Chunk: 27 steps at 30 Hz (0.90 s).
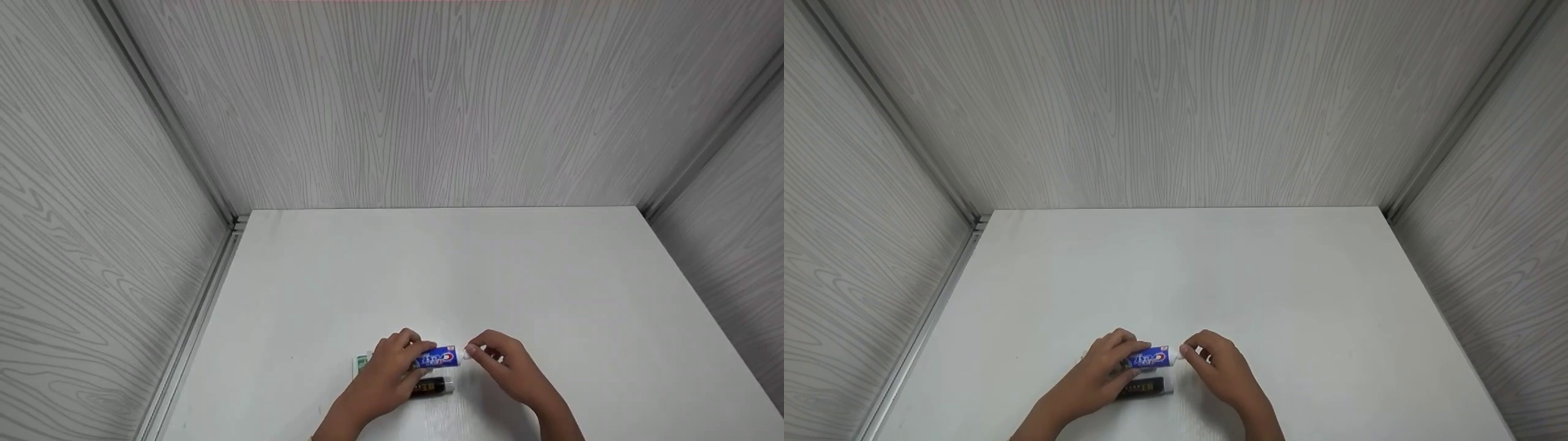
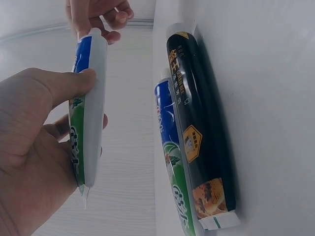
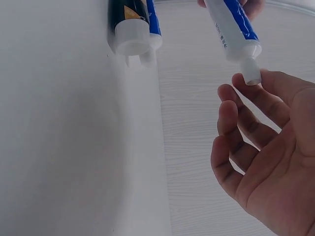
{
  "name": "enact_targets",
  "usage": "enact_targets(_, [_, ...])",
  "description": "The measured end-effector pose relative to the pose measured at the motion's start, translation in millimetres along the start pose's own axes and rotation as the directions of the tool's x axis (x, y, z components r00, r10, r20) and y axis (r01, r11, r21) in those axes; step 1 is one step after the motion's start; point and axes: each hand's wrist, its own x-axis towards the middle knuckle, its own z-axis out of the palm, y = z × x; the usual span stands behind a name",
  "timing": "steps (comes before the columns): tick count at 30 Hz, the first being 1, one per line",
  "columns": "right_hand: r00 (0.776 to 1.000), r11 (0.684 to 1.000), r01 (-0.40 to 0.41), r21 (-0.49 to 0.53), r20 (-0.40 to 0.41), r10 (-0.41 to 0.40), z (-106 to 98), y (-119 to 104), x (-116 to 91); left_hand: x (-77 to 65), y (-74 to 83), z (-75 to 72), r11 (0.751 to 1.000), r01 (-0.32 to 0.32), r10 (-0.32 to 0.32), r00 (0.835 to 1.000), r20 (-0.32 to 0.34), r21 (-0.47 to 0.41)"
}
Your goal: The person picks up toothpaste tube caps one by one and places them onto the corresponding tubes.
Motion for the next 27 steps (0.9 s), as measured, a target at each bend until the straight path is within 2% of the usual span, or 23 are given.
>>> enact_targets(7, [1.000, 0.996, -0.024, 0.082, 0.019, 0.023, -0.5, 3.6, -1.1, -0.4, 0.1, -1.5, 1.000, -0.001, 0.001, 1.000, 0.000, -0.002])
enact_targets(11, [0.999, 0.994, -0.051, 0.099, -0.004, 0.052, -0.6, 5.2, -2.4, -0.3, 0.2, -2.1, 1.000, -0.004, 0.004, 1.000, 0.005, -0.004])
enact_targets(13, [0.999, 0.994, -0.040, 0.101, -0.023, 0.042, -1.5, 6.1, -3.7, -0.6, 0.2, -2.0, 1.000, 0.000, 0.000, 1.000, 0.009, -0.006])
enact_targets(17, [0.998, 0.994, 0.045, 0.096, -0.055, -0.040, -3.4, 8.0, -6.5, -1.1, 0.0, -1.6, 1.000, 0.005, -0.005, 1.000, 0.011, -0.015])
enact_targets(22, [0.981, 0.982, 0.180, 0.051, -0.076, -0.176, -2.4, 9.6, -8.4, -1.3, -0.4, -0.8, 1.000, 0.006, -0.006, 1.000, 0.010, -0.030])
enact_targets(27, [0.970, 0.969, 0.239, 0.061, -0.058, -0.236, 0.6, 8.4, -9.0, -1.3, -0.9, -1.5, 0.999, 0.000, 0.000, 1.000, 0.012, -0.033])
